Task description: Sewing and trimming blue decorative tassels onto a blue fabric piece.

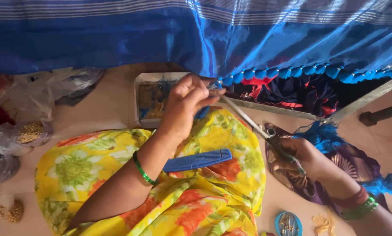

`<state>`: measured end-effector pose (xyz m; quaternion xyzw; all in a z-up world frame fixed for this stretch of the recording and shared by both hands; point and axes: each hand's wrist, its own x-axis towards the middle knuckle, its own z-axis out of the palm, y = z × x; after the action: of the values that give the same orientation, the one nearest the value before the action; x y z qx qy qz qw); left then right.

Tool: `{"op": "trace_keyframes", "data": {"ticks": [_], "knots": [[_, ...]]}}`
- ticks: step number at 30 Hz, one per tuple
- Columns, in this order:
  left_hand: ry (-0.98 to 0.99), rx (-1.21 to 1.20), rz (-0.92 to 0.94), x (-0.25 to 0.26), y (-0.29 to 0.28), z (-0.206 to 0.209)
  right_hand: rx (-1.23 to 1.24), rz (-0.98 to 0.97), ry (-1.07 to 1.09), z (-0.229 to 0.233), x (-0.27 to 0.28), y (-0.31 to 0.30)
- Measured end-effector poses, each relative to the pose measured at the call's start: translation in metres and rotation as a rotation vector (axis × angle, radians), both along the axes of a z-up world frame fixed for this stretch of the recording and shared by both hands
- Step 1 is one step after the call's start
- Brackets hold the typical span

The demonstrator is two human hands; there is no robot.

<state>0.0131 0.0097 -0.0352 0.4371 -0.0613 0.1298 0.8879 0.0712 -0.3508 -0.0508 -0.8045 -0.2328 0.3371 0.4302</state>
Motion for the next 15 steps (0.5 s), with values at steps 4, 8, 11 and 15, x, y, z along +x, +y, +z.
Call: {"op": "trace_keyframes", "data": {"ticks": [4,8,11,15], "knots": [[-0.048,0.541,0.368,0.014,0.013,0.010,-0.011,0.150,-0.454,0.001,0.002,-0.017],[-0.208,0.657,0.222,0.037,0.018,0.000,-0.106,-0.058,-0.214,0.003,0.016,-0.050],[-0.174,0.841,0.351,0.040,0.011,-0.004,-0.095,-0.082,-0.280,0.034,0.013,-0.039],[-0.179,0.648,0.329,0.040,0.000,-0.035,-0.414,-0.048,-0.733,0.085,-0.005,0.006]]}}
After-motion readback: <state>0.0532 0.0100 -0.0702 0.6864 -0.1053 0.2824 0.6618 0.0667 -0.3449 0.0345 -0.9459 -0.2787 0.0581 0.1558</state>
